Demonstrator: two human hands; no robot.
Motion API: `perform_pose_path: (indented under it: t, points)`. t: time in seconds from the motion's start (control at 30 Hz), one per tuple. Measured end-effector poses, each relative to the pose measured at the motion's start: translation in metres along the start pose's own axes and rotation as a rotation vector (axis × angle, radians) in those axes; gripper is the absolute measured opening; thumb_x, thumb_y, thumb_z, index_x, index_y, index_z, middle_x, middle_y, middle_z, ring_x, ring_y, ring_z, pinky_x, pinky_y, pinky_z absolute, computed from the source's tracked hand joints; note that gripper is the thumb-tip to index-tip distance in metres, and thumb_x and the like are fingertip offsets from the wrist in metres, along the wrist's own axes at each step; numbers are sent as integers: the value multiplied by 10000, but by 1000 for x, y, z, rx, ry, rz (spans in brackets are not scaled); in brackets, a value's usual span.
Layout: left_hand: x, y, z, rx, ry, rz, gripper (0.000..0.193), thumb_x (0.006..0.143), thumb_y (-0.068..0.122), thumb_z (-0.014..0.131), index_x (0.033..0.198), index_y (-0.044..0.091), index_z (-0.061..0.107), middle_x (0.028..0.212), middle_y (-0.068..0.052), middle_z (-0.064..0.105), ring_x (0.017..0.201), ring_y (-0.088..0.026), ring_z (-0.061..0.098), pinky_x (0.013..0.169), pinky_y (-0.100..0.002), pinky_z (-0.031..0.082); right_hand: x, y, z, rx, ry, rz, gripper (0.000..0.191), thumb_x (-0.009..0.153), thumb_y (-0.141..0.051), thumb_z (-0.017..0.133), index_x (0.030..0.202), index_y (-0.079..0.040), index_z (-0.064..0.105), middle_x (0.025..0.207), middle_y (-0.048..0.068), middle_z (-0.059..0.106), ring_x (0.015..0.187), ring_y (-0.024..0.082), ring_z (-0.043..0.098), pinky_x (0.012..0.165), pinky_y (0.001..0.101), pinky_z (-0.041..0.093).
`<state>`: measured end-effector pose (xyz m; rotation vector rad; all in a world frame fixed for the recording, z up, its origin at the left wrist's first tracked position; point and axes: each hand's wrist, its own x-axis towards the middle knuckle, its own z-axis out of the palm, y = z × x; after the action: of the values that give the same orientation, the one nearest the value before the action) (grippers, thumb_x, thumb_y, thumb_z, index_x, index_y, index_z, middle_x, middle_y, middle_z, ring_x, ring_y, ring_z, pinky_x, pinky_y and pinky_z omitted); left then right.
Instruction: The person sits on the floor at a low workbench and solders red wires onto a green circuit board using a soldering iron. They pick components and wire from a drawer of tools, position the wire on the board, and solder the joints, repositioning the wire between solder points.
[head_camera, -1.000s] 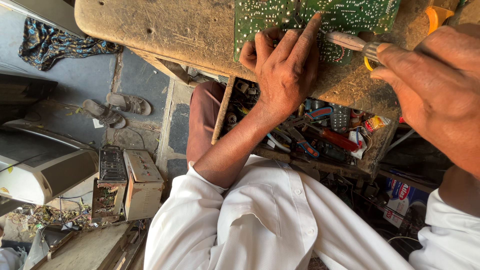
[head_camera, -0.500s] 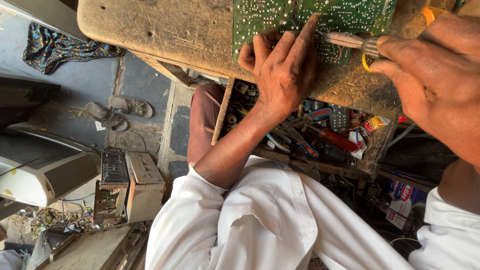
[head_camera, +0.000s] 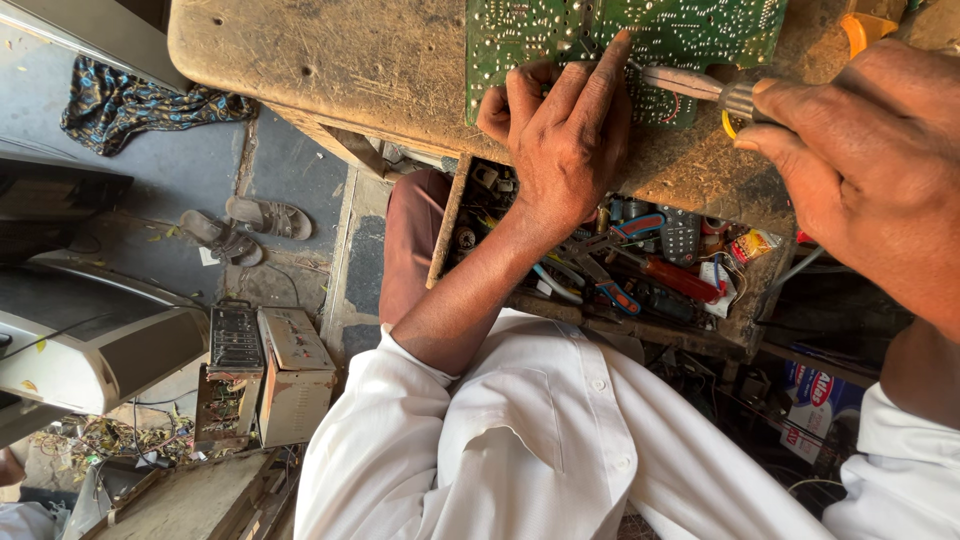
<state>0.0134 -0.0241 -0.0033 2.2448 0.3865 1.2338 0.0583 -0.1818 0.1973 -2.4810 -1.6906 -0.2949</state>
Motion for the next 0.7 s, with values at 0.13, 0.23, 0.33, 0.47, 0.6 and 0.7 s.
perform_pose_path:
  t: [0.13,0.23,0.33,0.47,0.6,0.7]
  points:
    - [0,-1,0,-9,7,-1,470,1032,190,748,1458,245,557,1083,70,616,1038,-170,505,951,-403,243,-3,4,3,7,28,-21,228,978,-17,837,1166,54,729,870,130,625,701,196,599,622,292,476]
    - [1,-1,1,-13,18,-1,464,1034,187,746,1455,246,560,1066,76,610,1045,-167,509,954,-405,244,-9,9,4,-11,32,-11,243,915,1,850,1122,69,741,843,155,629,684,226,592,596,327,475]
    - [1,-2,1,-14,19,-7,459,1030,184,748,1449,244,569,1050,73,602,1048,-166,513,955,-405,244,-13,14,10,4,61,4,227,959,-16,858,1127,70,732,841,146,633,687,208,590,593,304,470]
    - [3,-1,2,-15,27,-8,460,1015,184,755,1437,239,581,1031,68,597,1039,-171,514,951,-407,247,-20,18,16,10,93,29,228,993,-24,866,1148,68,727,853,146,631,703,206,585,608,296,463]
    - [4,-1,1,-17,29,-15,468,1005,185,758,1434,243,580,1036,64,597,1052,-168,529,957,-401,254,-23,19,16,11,95,50,225,991,-13,858,1154,72,729,849,150,635,697,205,581,601,298,454]
    - [4,-1,1,-12,43,-6,467,1001,184,759,1429,236,581,1041,64,606,1045,-169,531,954,-403,255,-22,18,16,14,110,31,223,982,0,838,1163,70,728,870,149,643,707,197,586,607,287,457]
